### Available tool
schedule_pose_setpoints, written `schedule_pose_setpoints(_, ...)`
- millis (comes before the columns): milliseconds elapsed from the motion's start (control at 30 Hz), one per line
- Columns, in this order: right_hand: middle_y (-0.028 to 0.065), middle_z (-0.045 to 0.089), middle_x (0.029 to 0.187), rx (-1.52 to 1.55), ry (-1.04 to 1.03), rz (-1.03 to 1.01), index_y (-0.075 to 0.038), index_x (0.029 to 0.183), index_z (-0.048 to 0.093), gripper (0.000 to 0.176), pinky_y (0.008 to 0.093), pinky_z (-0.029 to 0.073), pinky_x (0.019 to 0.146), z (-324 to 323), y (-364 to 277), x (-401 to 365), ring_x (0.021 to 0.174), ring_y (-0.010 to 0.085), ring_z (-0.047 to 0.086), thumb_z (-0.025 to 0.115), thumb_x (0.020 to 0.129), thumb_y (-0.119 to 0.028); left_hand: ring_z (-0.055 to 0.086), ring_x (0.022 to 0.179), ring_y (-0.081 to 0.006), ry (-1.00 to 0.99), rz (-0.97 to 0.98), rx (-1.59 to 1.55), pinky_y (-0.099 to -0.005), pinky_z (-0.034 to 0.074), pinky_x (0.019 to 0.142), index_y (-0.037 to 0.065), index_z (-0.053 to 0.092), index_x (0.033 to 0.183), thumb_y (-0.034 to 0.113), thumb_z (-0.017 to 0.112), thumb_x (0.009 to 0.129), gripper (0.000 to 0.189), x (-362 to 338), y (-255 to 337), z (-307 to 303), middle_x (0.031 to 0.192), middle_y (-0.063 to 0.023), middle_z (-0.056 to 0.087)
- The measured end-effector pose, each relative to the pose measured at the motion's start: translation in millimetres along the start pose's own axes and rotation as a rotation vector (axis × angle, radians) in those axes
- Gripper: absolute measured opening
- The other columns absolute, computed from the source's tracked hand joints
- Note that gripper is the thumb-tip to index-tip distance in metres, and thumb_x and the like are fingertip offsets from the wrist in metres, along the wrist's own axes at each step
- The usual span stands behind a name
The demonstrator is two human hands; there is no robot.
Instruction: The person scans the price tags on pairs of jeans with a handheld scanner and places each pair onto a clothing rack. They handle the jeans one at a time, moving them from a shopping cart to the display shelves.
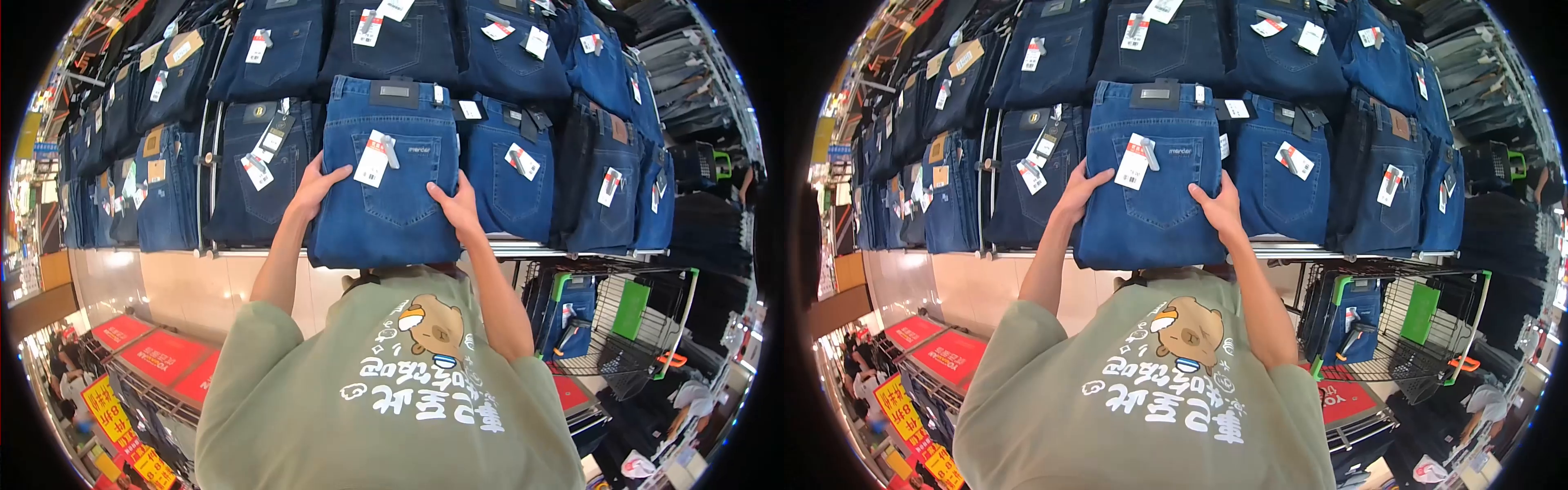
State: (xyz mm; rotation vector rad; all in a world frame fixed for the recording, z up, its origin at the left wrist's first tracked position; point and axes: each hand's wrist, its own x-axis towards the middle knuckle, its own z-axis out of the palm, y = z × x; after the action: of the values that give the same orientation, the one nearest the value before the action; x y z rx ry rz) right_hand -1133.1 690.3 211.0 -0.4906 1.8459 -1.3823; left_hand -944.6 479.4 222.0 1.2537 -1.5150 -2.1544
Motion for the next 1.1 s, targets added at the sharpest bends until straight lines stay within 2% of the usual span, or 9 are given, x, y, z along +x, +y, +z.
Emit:
schedule_pose_setpoints(67, 0.0143, 0.059, 0.118, 0.161, 0.010, 0.133, 0.001, 0.130, 0.044, 0.058, 0.0330, 0.045, 0.093, -2, 9, 1, 0.108, 0.0230, 0.057, 0.071, 0.083, -0.018, 0.056, 0.112, -0.0256, -0.034, -0.016, -0.020, -0.0354, 0.046, 0.096, -0.002, 0.035, 0.138, 0.015, 0.074, 0.078, 0.074, -2, -3, -7, 0.127, -0.0192, 0.053)
schedule_pose_setpoints(367, 0.0157, 0.055, 0.125, 0.360, -0.251, 0.183, 0.003, 0.133, 0.039, 0.068, 0.0351, 0.043, 0.098, -10, -54, 7, 0.113, 0.0236, 0.054, 0.076, 0.077, -0.013, 0.063, 0.098, -0.0263, 0.039, -0.162, -0.139, -0.0379, 0.055, 0.084, -0.002, 0.042, 0.129, 0.015, 0.071, 0.077, 0.062, -16, 66, 31, 0.114, -0.0181, 0.058)
schedule_pose_setpoints(400, 0.0156, 0.055, 0.124, 0.378, -0.297, 0.163, 0.003, 0.133, 0.039, 0.069, 0.0350, 0.043, 0.098, -15, -66, -4, 0.113, 0.0231, 0.054, 0.076, 0.077, -0.012, 0.062, 0.100, -0.0270, -0.081, -0.125, -0.240, -0.0383, 0.054, 0.086, -0.001, 0.042, 0.130, 0.011, 0.071, 0.075, 0.063, -14, 58, 22, 0.115, -0.0178, 0.058)
schedule_pose_setpoints(600, 0.0129, 0.060, 0.116, 0.045, 0.020, -0.009, 0.004, 0.125, 0.050, 0.058, 0.0326, 0.044, 0.095, -92, -107, -102, 0.105, 0.0194, 0.057, 0.076, 0.075, -0.009, 0.059, 0.106, -0.0236, -0.255, 0.081, -0.294, -0.0367, 0.046, 0.094, 0.000, 0.045, 0.130, 0.002, 0.075, 0.065, 0.071, -83, 78, 91, 0.116, -0.0127, 0.060)
schedule_pose_setpoints(733, 0.0113, 0.062, 0.116, 0.264, 0.087, -0.200, 0.004, 0.124, 0.051, 0.057, 0.0344, 0.046, 0.094, -160, -108, -104, 0.105, 0.0193, 0.059, 0.076, 0.074, -0.002, 0.059, 0.102, -0.0191, -0.339, 0.276, -0.147, -0.0341, 0.048, 0.090, 0.001, 0.050, 0.123, 0.002, 0.074, 0.070, 0.058, -79, 91, 165, 0.111, -0.0102, 0.062)
schedule_pose_setpoints(833, 0.0134, 0.062, 0.114, 0.275, 0.120, 0.008, 0.004, 0.122, 0.052, 0.053, 0.0326, 0.046, 0.092, -210, -71, -45, 0.103, 0.0204, 0.060, 0.075, 0.077, -0.009, 0.061, 0.099, -0.0201, -0.223, 0.193, -0.045, -0.0332, 0.050, 0.088, -0.002, 0.049, 0.123, 0.007, 0.074, 0.074, 0.055, -23, 71, 220, 0.112, -0.0138, 0.062)
schedule_pose_setpoints(933, 0.0138, 0.062, 0.114, 0.178, 0.100, 0.137, 0.003, 0.123, 0.052, 0.050, 0.0325, 0.046, 0.090, -236, 29, 32, 0.102, 0.0214, 0.060, 0.072, 0.080, -0.011, 0.063, 0.098, -0.0233, -0.127, 0.078, 0.082, -0.0341, 0.053, 0.085, -0.005, 0.044, 0.127, 0.013, 0.073, 0.078, 0.060, 57, 1, 251, 0.116, -0.0184, 0.059)
schedule_pose_setpoints(1033, 0.0136, 0.063, 0.114, 0.123, 0.187, 0.163, 0.003, 0.125, 0.052, 0.048, 0.0322, 0.046, 0.090, -238, 57, 55, 0.101, 0.0216, 0.060, 0.068, 0.081, -0.005, 0.063, 0.100, -0.0250, 0.194, 0.080, 0.395, -0.0343, 0.053, 0.084, -0.005, 0.042, 0.130, 0.012, 0.072, 0.079, 0.062, 93, -54, 266, 0.118, -0.0198, 0.058)
schedule_pose_setpoints(1100, 0.0141, 0.063, 0.114, 0.219, 0.190, 0.095, 0.003, 0.126, 0.052, 0.047, 0.0316, 0.045, 0.091, -241, 56, 57, 0.100, 0.0217, 0.060, 0.064, 0.081, 0.001, 0.062, 0.100, -0.0253, 0.139, 0.062, 0.332, -0.0344, 0.053, 0.085, -0.005, 0.041, 0.131, 0.012, 0.072, 0.079, 0.063, 86, -52, 270, 0.118, -0.0202, 0.058)
